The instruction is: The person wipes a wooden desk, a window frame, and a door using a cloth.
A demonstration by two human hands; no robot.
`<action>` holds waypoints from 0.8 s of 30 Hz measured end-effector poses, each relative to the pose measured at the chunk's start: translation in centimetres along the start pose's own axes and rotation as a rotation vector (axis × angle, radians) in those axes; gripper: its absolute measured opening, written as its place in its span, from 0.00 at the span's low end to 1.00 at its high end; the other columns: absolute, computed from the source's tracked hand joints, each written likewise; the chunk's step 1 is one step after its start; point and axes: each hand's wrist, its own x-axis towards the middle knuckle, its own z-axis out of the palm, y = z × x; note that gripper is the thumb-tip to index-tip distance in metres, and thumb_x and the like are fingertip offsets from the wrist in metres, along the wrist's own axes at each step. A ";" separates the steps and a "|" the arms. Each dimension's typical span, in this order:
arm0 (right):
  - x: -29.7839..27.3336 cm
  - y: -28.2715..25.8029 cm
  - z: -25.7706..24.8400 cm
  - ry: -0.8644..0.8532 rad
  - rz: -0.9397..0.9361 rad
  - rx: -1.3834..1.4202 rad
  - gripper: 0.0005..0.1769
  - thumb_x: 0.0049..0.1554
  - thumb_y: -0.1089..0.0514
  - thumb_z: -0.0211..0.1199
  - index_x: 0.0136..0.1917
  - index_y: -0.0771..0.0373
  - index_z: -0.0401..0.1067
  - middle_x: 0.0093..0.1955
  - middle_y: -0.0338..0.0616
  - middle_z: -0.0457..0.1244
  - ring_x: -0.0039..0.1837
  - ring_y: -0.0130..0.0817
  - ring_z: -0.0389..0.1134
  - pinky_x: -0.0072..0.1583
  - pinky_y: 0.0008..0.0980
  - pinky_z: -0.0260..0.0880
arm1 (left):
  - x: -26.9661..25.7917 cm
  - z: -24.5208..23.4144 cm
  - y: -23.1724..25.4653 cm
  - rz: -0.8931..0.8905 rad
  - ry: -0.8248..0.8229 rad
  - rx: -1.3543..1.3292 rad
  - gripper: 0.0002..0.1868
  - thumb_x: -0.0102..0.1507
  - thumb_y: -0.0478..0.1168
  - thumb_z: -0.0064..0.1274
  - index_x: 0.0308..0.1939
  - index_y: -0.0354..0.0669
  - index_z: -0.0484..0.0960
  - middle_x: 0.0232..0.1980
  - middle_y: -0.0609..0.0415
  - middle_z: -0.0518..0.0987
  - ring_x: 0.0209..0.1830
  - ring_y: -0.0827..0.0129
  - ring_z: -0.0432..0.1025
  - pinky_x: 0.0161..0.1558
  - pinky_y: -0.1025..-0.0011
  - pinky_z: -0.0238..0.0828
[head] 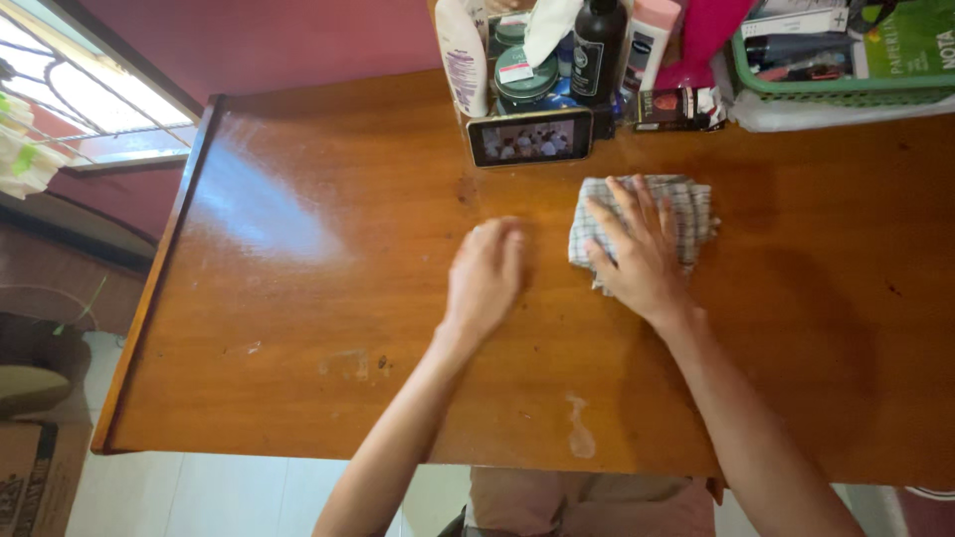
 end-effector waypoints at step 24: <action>3.5 -0.9 3.9 0.069 0.330 -0.396 0.43 0.62 0.36 0.63 0.79 0.62 0.55 0.82 0.68 0.46 0.81 0.75 0.39 0.70 0.84 0.32 | 2.3 -6.7 -11.7 -0.069 0.403 -0.209 0.08 0.71 0.35 0.47 0.48 0.33 0.80 0.34 0.49 0.82 0.33 0.71 0.76 0.39 0.70 0.73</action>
